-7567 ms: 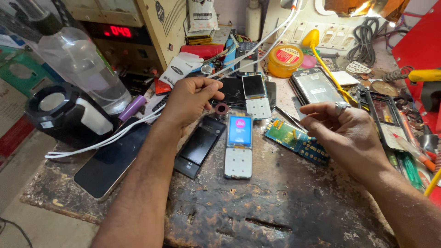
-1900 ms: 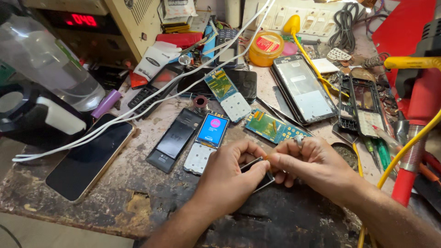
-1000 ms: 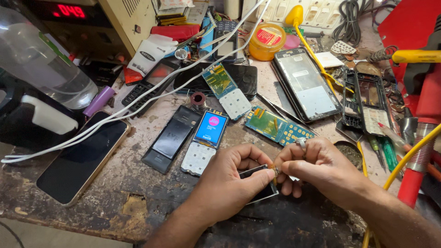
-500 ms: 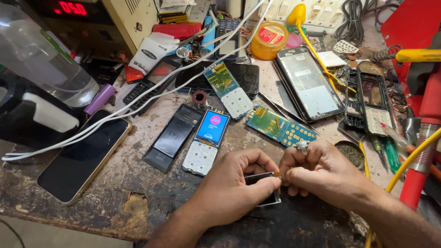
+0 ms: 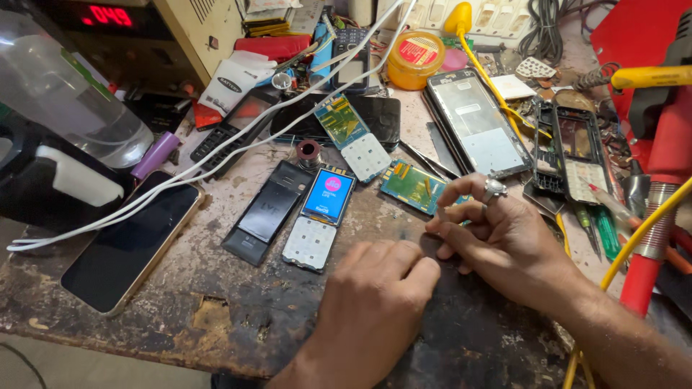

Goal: The person powers on a flip phone and navigates its recovery menu using the keypad. They then place the phone down, remove a battery, and use a soldering iron to work on a small circuit board component on the workbench.

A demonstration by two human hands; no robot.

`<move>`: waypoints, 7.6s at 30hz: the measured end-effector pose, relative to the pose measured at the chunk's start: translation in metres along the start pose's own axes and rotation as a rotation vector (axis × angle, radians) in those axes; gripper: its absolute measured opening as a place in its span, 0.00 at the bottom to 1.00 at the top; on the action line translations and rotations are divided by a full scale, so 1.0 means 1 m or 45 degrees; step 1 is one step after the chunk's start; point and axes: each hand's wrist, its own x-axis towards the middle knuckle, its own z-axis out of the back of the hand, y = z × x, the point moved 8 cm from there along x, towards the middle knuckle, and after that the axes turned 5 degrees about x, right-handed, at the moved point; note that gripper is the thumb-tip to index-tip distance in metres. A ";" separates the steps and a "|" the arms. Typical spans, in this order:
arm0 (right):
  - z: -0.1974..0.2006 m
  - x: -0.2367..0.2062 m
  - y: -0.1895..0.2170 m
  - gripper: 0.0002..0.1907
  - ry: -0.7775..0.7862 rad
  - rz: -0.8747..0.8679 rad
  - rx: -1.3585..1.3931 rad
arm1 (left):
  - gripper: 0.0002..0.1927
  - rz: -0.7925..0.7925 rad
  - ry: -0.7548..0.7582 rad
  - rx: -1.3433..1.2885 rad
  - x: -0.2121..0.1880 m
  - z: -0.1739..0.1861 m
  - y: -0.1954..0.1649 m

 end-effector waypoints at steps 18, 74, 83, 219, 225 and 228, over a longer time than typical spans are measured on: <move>-0.005 -0.003 0.028 0.12 -0.104 0.111 -0.313 | 0.09 0.310 -0.097 -0.200 -0.016 0.003 0.019; -0.001 -0.040 0.043 0.10 -0.178 0.563 -0.574 | 0.27 0.420 -0.001 -0.176 -0.014 -0.001 0.021; -0.012 -0.041 0.053 0.11 -0.140 0.572 -0.657 | 0.21 0.464 0.038 -0.196 -0.015 -0.001 0.022; -0.023 -0.029 0.048 0.07 -0.232 0.327 -0.698 | 0.20 0.369 -0.013 -0.097 -0.020 -0.012 0.014; -0.019 -0.028 0.042 0.08 -0.268 0.257 -0.761 | 0.20 0.383 -0.015 -0.080 -0.020 -0.011 0.014; -0.025 -0.029 0.048 0.06 -0.188 0.375 -0.687 | 0.21 0.403 0.021 -0.117 -0.020 -0.014 0.015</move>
